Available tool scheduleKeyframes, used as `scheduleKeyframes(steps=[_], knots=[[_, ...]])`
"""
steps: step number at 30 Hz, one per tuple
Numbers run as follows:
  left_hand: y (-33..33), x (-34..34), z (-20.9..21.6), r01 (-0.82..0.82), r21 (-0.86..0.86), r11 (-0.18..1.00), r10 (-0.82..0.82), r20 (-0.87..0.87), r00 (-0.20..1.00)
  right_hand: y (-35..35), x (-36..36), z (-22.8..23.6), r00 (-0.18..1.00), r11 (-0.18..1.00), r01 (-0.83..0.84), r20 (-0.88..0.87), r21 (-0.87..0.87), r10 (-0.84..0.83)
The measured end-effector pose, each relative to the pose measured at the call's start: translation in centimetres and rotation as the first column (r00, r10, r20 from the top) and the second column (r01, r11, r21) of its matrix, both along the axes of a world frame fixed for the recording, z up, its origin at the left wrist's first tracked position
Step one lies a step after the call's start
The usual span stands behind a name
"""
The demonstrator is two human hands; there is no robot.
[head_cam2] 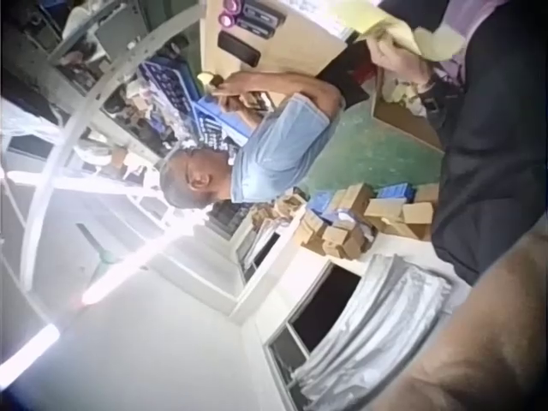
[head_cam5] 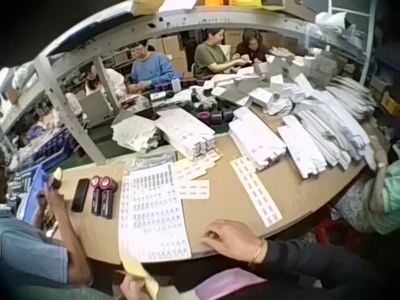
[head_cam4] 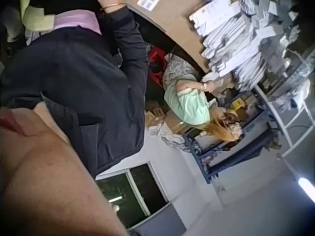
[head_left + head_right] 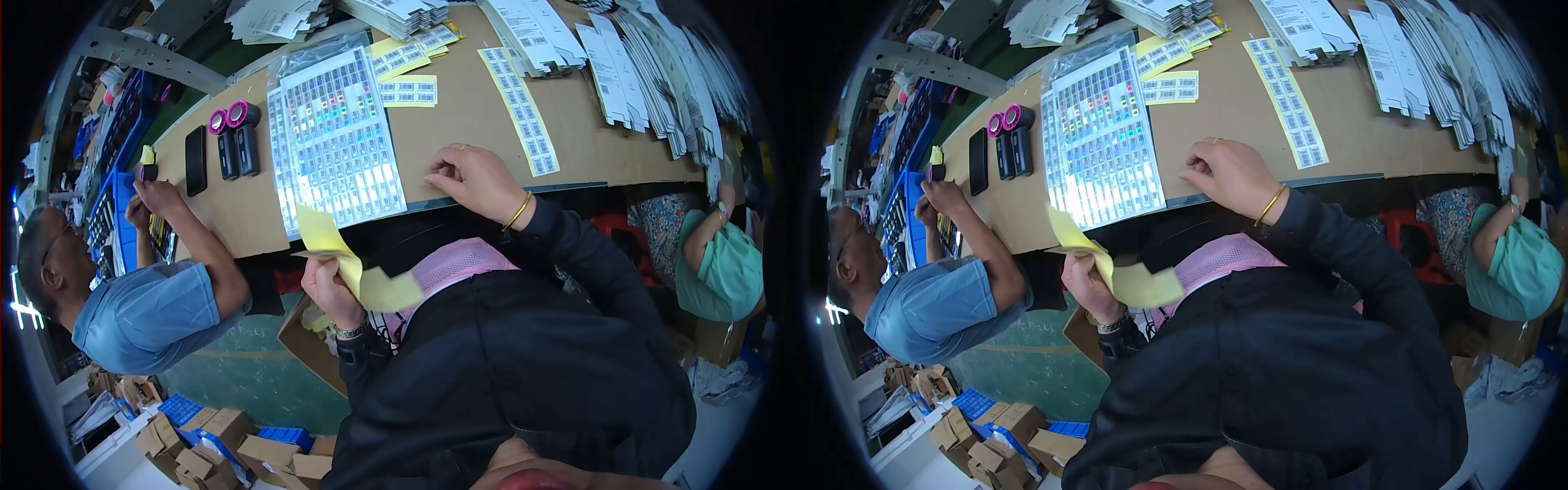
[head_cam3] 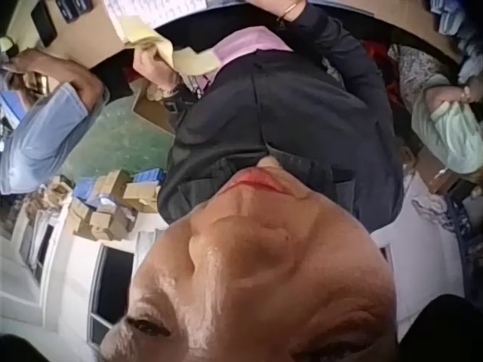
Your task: The person picks up a stack of boxes and peels holographic stickers from a sheet by hand. They apply a sticker to each box one at a time, pressing it onto the surface before setting the box aside.
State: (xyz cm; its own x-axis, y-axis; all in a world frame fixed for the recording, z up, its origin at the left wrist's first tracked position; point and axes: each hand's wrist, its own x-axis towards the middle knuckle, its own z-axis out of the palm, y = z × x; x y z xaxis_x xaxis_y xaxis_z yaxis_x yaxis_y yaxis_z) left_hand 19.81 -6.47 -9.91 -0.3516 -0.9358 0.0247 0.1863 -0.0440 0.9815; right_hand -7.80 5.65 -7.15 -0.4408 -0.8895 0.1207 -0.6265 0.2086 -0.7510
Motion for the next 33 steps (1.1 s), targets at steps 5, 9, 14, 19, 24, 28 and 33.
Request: scheduleKeyframes(steps=[5,9,14,19,24,28,33], knots=[[-0.8,-0.3,0.2,0.045,0.025,0.999,-0.048,0.176,0.983,2.9,-4.1,0.7,0.97,0.971,0.237,-0.048,-0.033,-0.238],[-0.1,-2.2,1.9,0.058,-0.102,0.993,-0.044,0.129,0.991,9.1,-11.3,1.1,0.755,0.783,0.602,-0.208,-0.159,-0.622],[-0.5,-3.1,1.7,0.04,0.045,0.998,-0.052,0.33,0.942,16.6,-21.6,3.6,0.309,0.599,0.71,-0.6,-0.371,-0.738],[1.4,-5.9,2.0,-0.061,0.086,0.994,0.028,0.343,0.939,17.5,-29.9,4.4,0.499,0.465,0.862,-0.501,0.201,-0.707],[2.6,-5.2,1.9,0.0,0.009,1.0,-0.003,0.335,0.942,17.2,-33.2,3.2,0.649,0.522,0.748,-0.283,0.411,-0.707],[3.0,-5.4,1.6,0.008,-0.02,1.0,0.0,0.376,0.927,17.5,-35.7,3.4,0.682,0.546,0.69,-0.175,0.476,-0.71],[3.9,-5.8,1.7,0.068,-0.057,0.996,-0.045,0.339,0.94,17.2,-35.3,4.1,0.741,0.604,0.59,-0.062,0.536,-0.669]])
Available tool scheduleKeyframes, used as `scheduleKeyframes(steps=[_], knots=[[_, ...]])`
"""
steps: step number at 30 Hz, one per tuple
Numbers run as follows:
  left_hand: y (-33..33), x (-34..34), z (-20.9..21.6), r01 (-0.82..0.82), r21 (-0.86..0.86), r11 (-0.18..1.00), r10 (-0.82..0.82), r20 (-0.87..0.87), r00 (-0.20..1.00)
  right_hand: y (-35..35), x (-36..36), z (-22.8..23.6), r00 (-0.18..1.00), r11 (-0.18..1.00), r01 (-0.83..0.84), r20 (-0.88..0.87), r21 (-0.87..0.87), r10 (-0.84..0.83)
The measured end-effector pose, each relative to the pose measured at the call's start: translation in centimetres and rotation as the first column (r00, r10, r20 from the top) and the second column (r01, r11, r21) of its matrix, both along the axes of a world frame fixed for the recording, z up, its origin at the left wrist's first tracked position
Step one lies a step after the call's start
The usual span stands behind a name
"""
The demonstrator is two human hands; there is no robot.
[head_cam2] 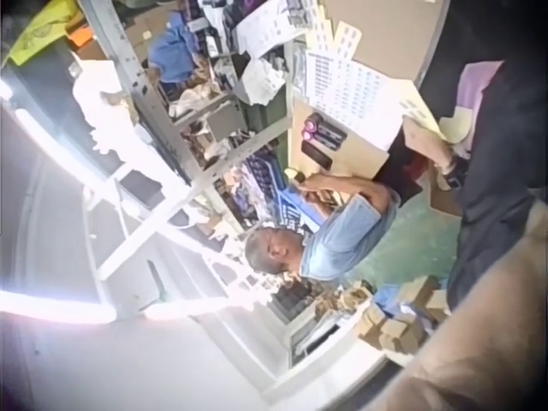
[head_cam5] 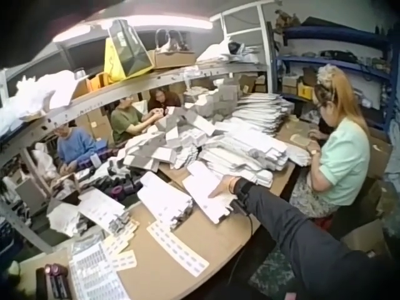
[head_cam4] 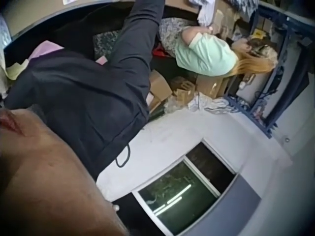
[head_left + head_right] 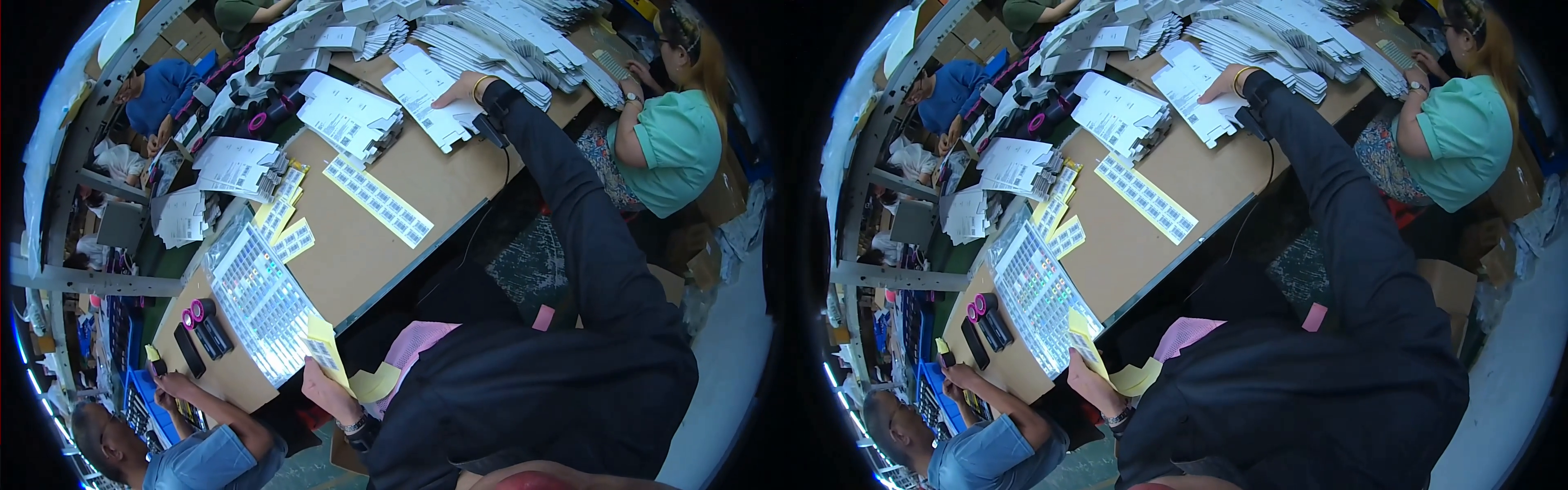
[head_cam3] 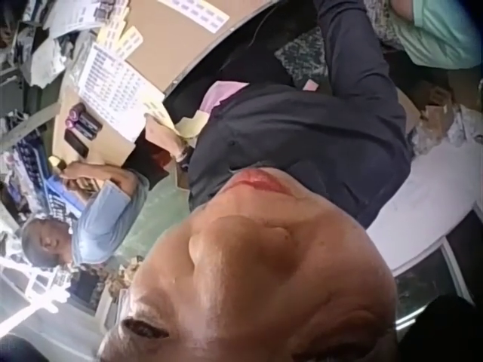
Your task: The person picks up a stack of boxes and peels holographic stickers from a sheet by hand. They apply a sticker to each box one at a time, pressing it onto the surface before setting the box aside.
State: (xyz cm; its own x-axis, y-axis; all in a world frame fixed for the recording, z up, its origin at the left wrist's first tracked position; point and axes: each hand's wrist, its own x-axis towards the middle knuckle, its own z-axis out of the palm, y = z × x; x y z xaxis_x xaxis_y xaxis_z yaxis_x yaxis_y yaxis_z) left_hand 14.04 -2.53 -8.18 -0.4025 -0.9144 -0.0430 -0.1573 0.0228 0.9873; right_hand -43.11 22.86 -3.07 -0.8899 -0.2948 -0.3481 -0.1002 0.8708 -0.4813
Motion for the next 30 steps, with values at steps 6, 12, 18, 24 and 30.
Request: scheduleKeyframes(steps=[6,12,18,24,30], knots=[[0.9,-1.4,0.5,0.12,0.034,0.992,-0.117,-0.066,0.991,0.5,1.6,-1.7,0.985,0.945,0.132,-0.067,-0.3,-0.159],[0.7,-1.8,1.4,0.324,-0.061,0.944,-0.323,0.025,0.946,2.6,10.0,0.9,0.965,0.663,0.108,-0.083,-0.74,-0.25],[1.2,-5.8,2.3,0.514,-0.185,0.838,-0.514,0.05,0.856,2.3,17.5,-2.5,0.923,0.217,-0.158,-0.222,-0.963,-0.313],[2.2,-7.3,2.0,0.593,-0.276,0.756,-0.6,0.07,0.797,2.9,19.5,-8.5,0.963,0.29,-0.095,-0.162,-0.952,-0.217],[2.4,-6.2,0.2,0.558,-0.179,0.811,-0.553,0.081,0.829,3.0,18.8,-9.0,0.971,0.341,-0.075,-0.146,-0.937,-0.188]])
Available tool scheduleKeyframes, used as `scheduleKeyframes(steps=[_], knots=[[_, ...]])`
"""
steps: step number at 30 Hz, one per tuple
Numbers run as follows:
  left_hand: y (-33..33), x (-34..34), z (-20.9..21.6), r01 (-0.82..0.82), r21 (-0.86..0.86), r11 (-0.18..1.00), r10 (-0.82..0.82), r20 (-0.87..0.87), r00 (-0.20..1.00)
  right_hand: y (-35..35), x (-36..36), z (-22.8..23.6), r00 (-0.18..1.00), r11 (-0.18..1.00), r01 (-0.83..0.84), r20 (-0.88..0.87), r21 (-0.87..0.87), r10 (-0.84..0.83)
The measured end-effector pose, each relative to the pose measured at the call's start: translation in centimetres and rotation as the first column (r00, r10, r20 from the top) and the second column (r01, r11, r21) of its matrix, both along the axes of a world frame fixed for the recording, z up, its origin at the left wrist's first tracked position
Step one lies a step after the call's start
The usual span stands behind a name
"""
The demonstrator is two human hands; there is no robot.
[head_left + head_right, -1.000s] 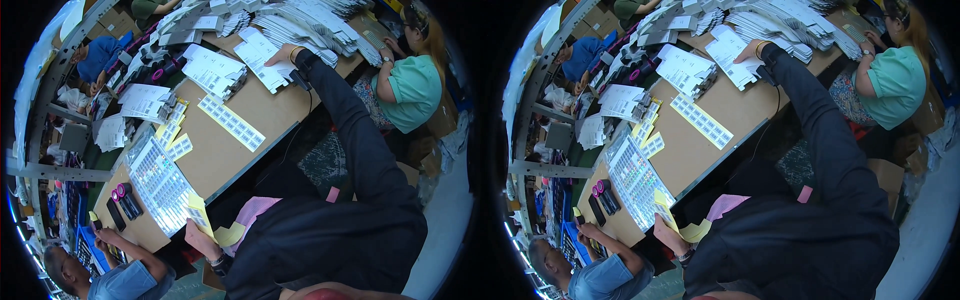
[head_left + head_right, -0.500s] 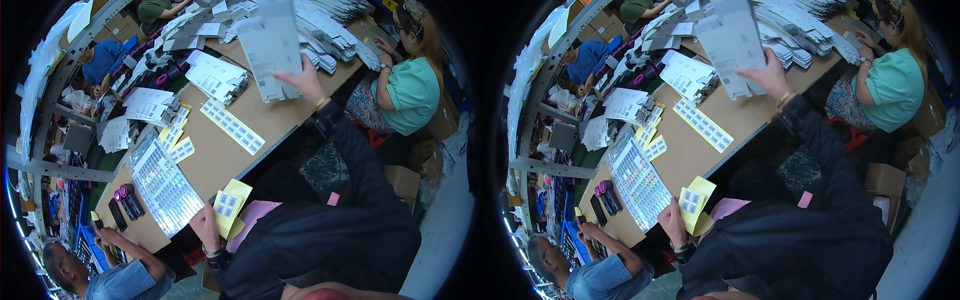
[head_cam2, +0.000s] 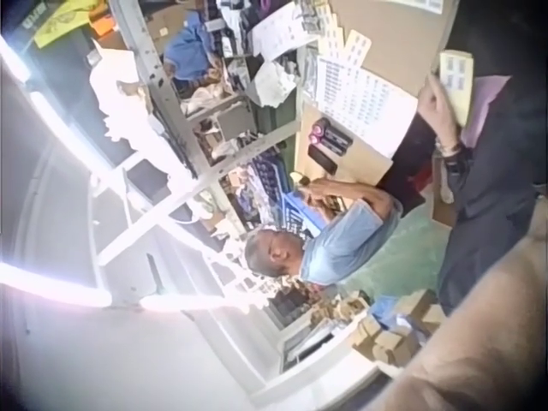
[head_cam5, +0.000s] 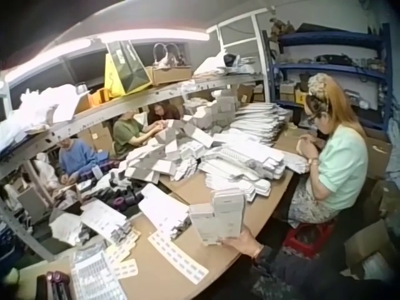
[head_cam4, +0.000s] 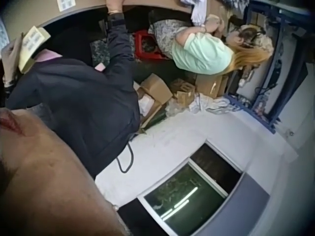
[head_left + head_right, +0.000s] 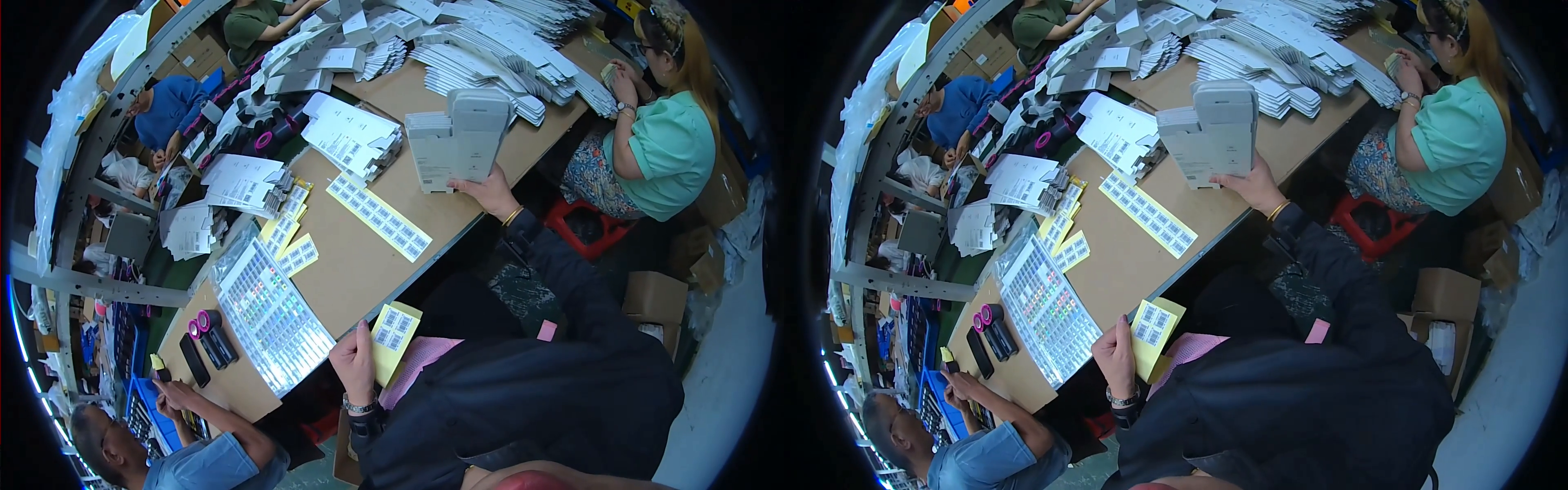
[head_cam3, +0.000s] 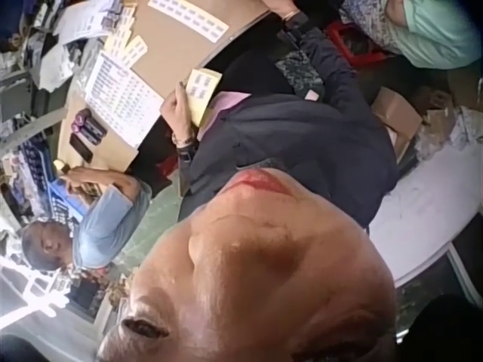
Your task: The person picks up a stack of boxes and peels holographic stickers from a sheet by hand. They apply a sticker to each box one at a time, pressing it onto the surface before setting the box aside.
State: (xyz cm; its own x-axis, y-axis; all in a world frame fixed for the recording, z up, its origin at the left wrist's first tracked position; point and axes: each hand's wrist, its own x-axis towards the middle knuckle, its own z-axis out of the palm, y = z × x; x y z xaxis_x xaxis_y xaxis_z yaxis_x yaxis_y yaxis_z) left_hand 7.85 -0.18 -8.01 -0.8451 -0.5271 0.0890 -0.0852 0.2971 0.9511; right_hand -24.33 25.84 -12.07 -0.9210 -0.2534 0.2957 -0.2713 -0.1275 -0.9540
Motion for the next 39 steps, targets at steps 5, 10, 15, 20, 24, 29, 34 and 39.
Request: scheduleKeyframes(steps=[5,10,15,20,24,29,34,39], knots=[[0.2,0.3,-0.2,0.022,-0.013,1.0,-0.022,-0.018,1.0,0.2,-0.5,-1.3,0.999,1.0,-0.011,-0.05,-0.023,0.01],[0.0,1.2,0.3,-0.007,0.045,0.999,0.003,0.073,0.997,-0.9,0.5,0.5,0.996,0.996,0.068,-0.052,-0.057,-0.071],[0.7,-0.1,0.9,0.024,-0.02,1.0,-0.025,-0.056,0.998,-3.1,4.4,4.5,0.996,0.995,-0.054,-0.072,-0.083,0.048],[2.3,-3.2,2.4,-0.007,0.136,0.991,0.02,-0.095,0.995,-7.6,9.7,4.6,0.862,0.864,-0.501,0.066,-0.043,0.503],[1.6,-3.4,2.0,0.08,0.328,0.941,-0.08,-0.012,0.997,-10.6,12.0,4.2,0.772,0.787,-0.615,0.17,-0.046,0.613],[-0.3,-2.9,-0.3,0.058,0.477,0.877,-0.108,0.077,0.991,-12.4,11.4,1.9,0.714,0.745,-0.666,0.334,0.049,0.616],[-1.2,-3.4,-1.3,0.041,0.539,0.841,-0.104,0.087,0.991,-12.1,10.2,2.1,0.864,0.771,-0.502,0.176,0.392,0.472],[-2.9,-3.8,-2.0,0.023,0.507,0.862,-0.132,0.181,0.975,-4.7,2.6,4.8,0.985,0.849,-0.068,-0.102,0.524,0.142]])
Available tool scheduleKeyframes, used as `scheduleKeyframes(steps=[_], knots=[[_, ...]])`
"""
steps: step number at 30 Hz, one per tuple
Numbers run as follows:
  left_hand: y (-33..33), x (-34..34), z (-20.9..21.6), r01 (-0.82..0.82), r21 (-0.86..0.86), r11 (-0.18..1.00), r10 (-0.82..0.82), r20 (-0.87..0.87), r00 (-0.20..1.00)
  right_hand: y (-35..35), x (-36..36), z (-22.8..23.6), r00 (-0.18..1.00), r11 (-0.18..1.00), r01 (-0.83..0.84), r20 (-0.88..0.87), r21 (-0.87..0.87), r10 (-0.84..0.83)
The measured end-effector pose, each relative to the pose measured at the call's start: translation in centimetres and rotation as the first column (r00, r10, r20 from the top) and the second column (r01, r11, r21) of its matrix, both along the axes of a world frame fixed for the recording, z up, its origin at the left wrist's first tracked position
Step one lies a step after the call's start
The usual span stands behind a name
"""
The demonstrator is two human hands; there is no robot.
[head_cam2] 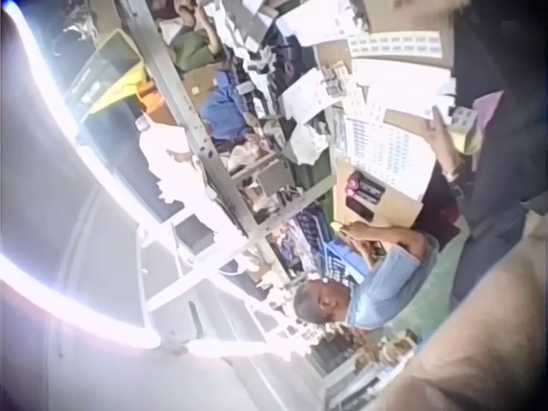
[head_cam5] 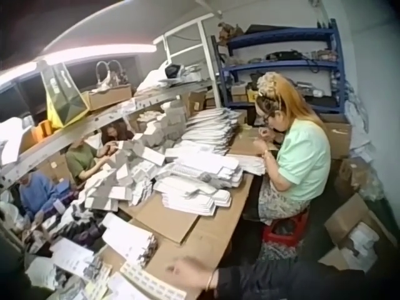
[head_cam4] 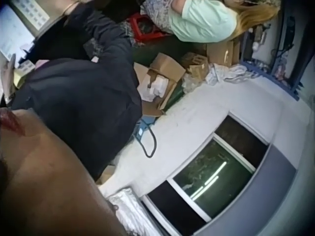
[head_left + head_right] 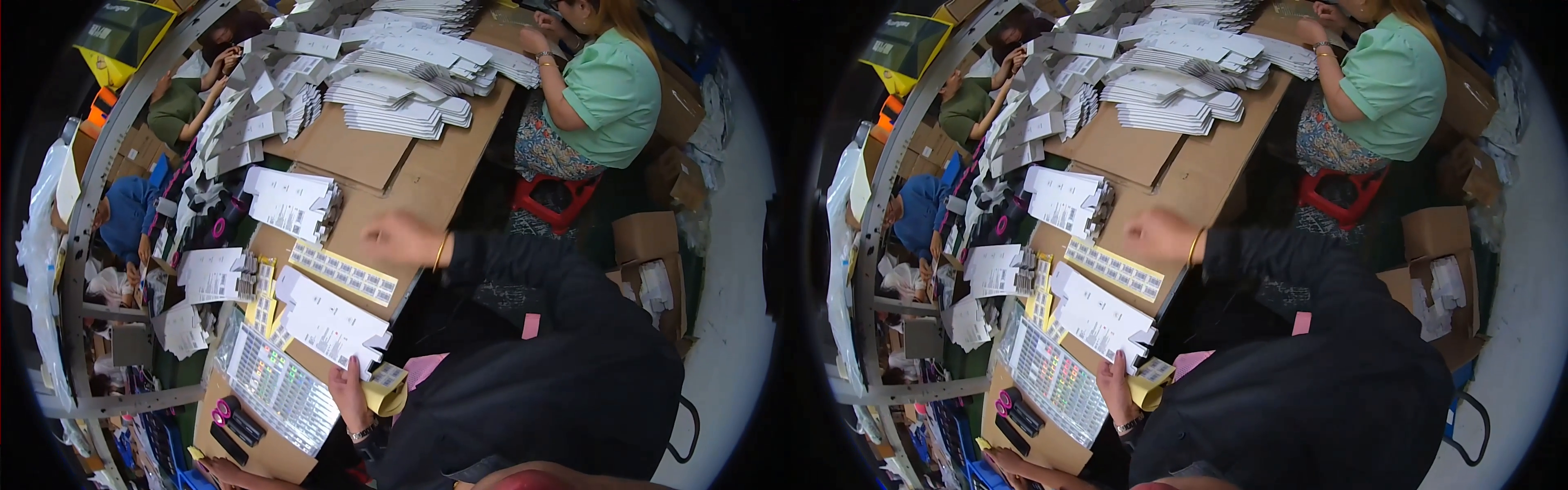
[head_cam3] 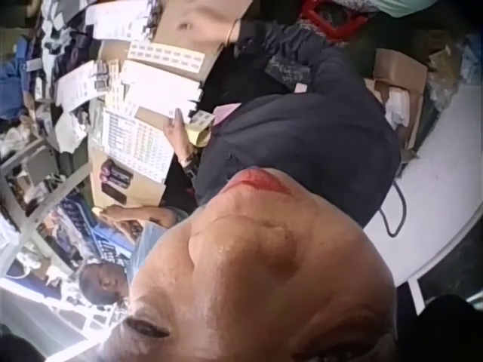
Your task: The person picks up a stack of boxes and peels holographic stickers from a sheet by hand. They apply a sticker to each box one at a time, pressing it onto the surface before setting the box aside.
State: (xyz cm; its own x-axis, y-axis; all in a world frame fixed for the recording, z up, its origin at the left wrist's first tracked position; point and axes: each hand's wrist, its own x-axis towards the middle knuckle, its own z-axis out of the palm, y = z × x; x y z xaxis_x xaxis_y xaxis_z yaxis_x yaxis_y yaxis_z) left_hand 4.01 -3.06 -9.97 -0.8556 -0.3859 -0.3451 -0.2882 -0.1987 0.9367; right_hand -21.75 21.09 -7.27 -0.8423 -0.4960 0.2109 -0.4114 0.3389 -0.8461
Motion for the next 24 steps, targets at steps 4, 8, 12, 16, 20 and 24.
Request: scheduleKeyframes(steps=[4,8,12,16,20,24], knots=[[0.1,0.2,-0.1,-0.054,-0.01,0.999,0.053,-0.007,0.999,9.2,-9.6,2.9,0.809,0.842,0.539,-0.296,0.027,-0.508],[-0.8,0.1,-1.3,-0.079,-0.151,0.985,0.084,0.025,0.996,14.4,-16.7,2.1,0.587,0.668,0.738,-0.576,0.092,-0.569],[-0.2,-0.6,-0.2,-0.08,-0.265,0.961,0.106,0.087,0.991,14.9,-19.1,1.6,0.604,0.586,0.772,-0.572,0.246,-0.555],[0.0,-0.9,0.6,-0.065,-0.243,0.968,0.1,0.133,0.986,14.7,-19.9,1.1,0.598,0.535,0.782,-0.624,0.319,-0.503],[-0.7,-0.6,-0.2,-0.029,-0.259,0.965,0.073,0.162,0.984,15.1,-20.8,0.1,0.545,0.53,0.782,-0.774,0.329,-0.323],[-0.6,-0.7,0.1,-0.022,-0.247,0.969,0.073,0.2,0.977,15.3,-19.1,3.3,0.274,0.664,0.743,-0.867,-0.084,-0.416]])
